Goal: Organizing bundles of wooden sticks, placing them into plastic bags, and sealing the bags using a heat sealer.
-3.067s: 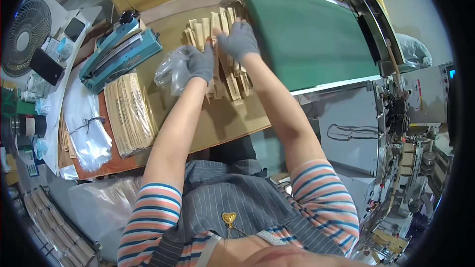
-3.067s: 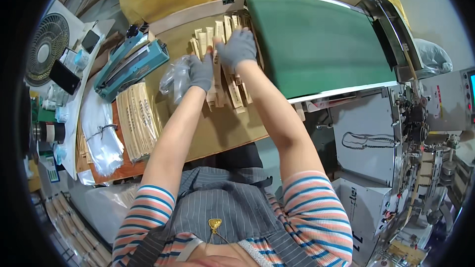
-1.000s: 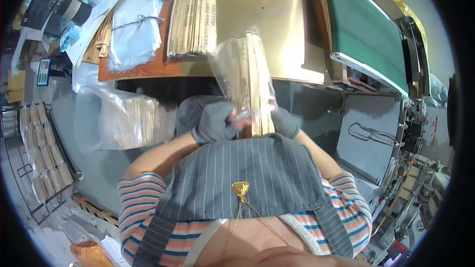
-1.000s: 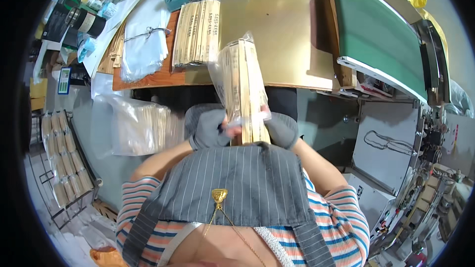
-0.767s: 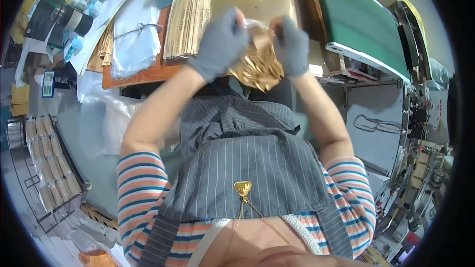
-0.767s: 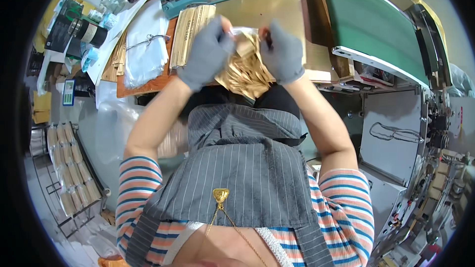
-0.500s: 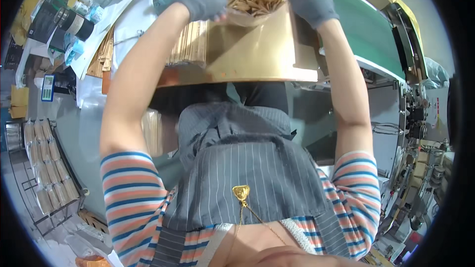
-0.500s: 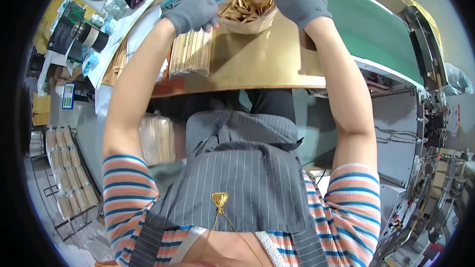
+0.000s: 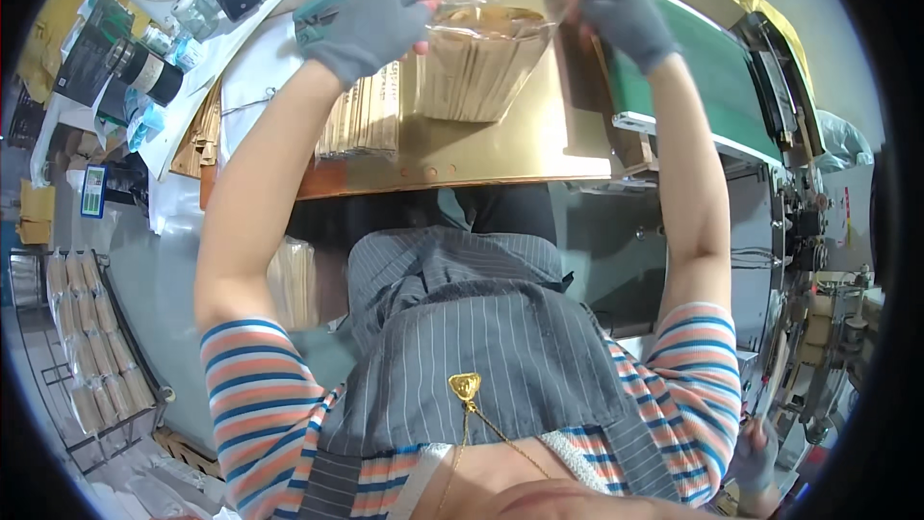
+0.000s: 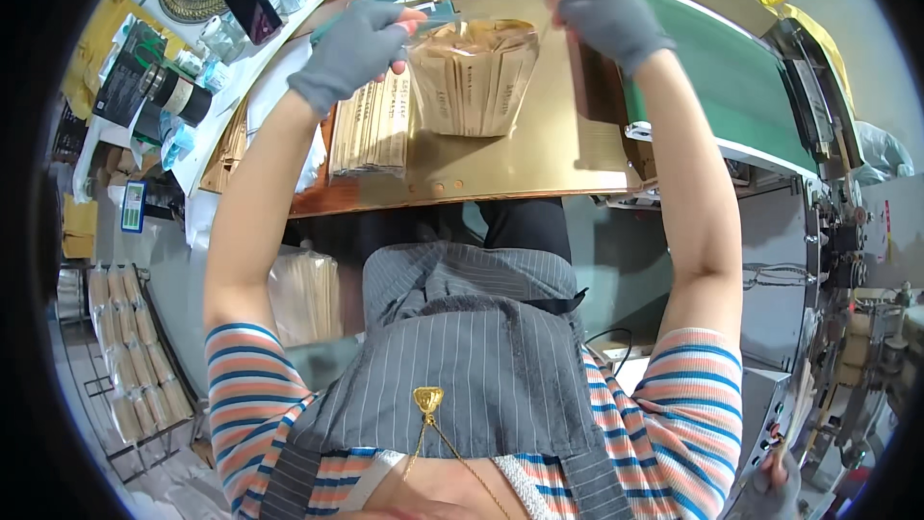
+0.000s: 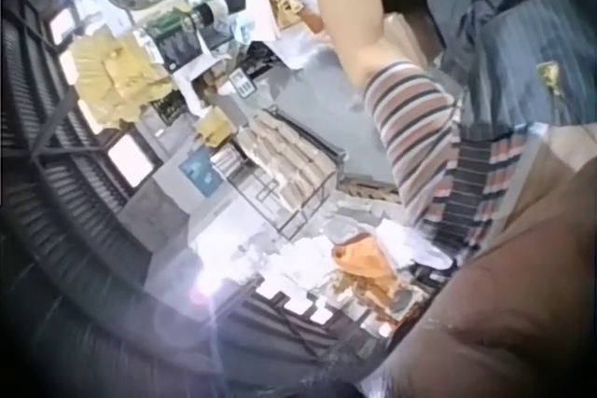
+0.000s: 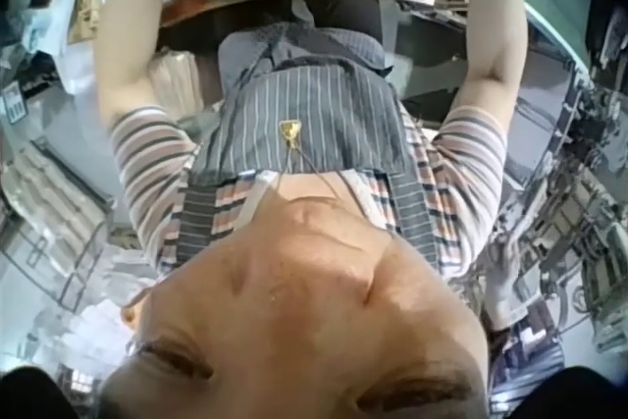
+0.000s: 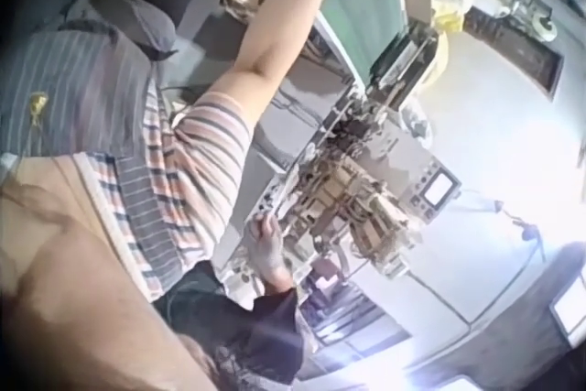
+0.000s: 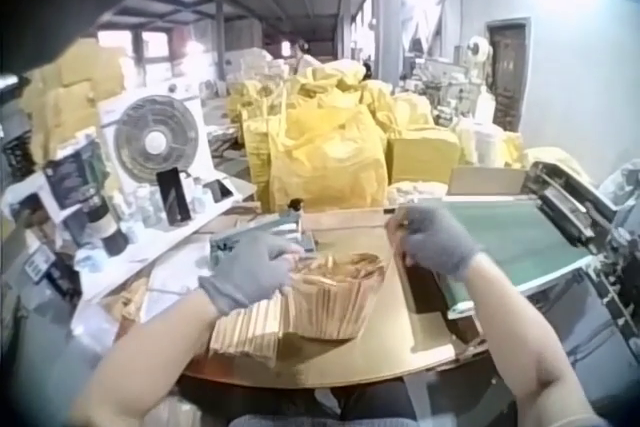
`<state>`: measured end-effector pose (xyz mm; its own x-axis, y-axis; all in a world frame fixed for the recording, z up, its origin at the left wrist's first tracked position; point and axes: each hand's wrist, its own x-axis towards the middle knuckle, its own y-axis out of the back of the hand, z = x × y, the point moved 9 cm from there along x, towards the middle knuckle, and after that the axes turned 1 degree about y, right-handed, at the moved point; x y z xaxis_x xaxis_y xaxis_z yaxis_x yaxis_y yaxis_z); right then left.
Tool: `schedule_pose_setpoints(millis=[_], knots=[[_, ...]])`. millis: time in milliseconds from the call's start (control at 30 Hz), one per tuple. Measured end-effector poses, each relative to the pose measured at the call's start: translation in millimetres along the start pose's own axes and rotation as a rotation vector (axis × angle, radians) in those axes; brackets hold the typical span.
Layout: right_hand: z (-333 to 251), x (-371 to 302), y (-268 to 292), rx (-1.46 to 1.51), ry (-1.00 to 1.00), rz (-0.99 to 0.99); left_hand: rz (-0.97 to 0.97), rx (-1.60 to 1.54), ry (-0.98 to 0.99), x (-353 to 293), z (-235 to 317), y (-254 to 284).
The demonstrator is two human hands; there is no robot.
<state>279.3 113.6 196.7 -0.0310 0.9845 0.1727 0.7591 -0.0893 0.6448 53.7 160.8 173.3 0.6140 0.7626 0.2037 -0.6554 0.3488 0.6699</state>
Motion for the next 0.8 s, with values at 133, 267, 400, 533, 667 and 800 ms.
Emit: schedule_pose_setpoints(millis=[133, 267, 400, 533, 667, 800], knots=[[-107.2, -31.3, -17.5, -0.49, 0.731, 0.396, 0.023, -0.305, 0.142, -21.9, 41.4, 22.4], [-73.5, -2.3, -95.7, 0.087, 0.439, 0.021, 0.056, -0.324, -0.006, -30.4, 46.1, 46.9], [-52.3, 54.3, -121.6, 0.531, 0.146, 0.024, 0.094, -0.381, -0.176, -30.4, -0.6, 53.3], [-22.0, 127.9, -169.2, -0.414, 0.366, 0.192, 0.102, -0.701, 0.376, -30.0, -145.4, -15.3], [37.3, 212.7, -141.3, -0.296, -0.005, 0.496, 0.197, -0.807, 0.465, -17.0, -236.0, -49.3], [-57.7, 231.5, -145.9, -0.265, 0.075, 0.313, 0.262, -0.796, 0.671, -3.6, -297.2, -35.8]])
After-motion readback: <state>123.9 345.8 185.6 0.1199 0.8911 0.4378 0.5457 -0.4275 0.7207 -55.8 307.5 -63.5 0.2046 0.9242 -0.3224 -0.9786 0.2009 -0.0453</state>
